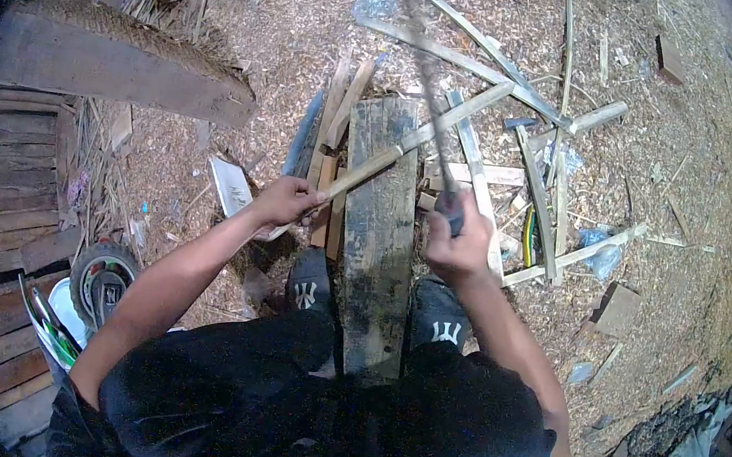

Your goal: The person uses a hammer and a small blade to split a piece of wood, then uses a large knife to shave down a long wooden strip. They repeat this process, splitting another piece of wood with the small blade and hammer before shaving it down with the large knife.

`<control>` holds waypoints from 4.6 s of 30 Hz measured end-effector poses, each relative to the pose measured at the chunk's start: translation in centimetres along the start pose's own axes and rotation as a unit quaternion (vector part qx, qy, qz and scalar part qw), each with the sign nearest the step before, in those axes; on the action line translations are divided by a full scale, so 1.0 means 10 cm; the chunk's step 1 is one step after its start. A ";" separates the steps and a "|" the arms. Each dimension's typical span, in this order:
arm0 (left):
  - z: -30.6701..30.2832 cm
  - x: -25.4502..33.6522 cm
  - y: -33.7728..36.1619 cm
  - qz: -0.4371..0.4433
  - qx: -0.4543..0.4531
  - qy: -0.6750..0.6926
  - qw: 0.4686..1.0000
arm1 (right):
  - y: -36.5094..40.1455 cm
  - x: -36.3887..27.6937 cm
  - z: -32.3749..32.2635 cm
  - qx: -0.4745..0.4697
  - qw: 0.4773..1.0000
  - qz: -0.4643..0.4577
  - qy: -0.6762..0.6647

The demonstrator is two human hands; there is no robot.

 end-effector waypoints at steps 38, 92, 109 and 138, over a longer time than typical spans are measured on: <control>-0.03 0.06 0.15 0.084 0.034 -0.045 0.995 | 0.22 0.39 -0.02 -0.069 0.965 0.234 -0.099; 0.11 0.37 0.00 0.172 0.120 -0.168 0.963 | 0.26 0.66 0.02 -0.068 0.974 0.207 0.068; 0.11 0.30 -0.07 0.012 0.053 -0.176 0.983 | 0.15 0.30 0.07 -0.005 0.985 -0.059 0.160; 0.03 0.34 0.00 0.037 0.085 -0.146 0.985 | 0.06 0.58 0.19 -0.087 0.958 0.051 0.269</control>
Point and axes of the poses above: each hand's wrist, its own y-axis away from the middle knuckle, its own z-axis out of the palm, x = y × z, the point moved 4 cm from there along -y, towards the middle knuckle
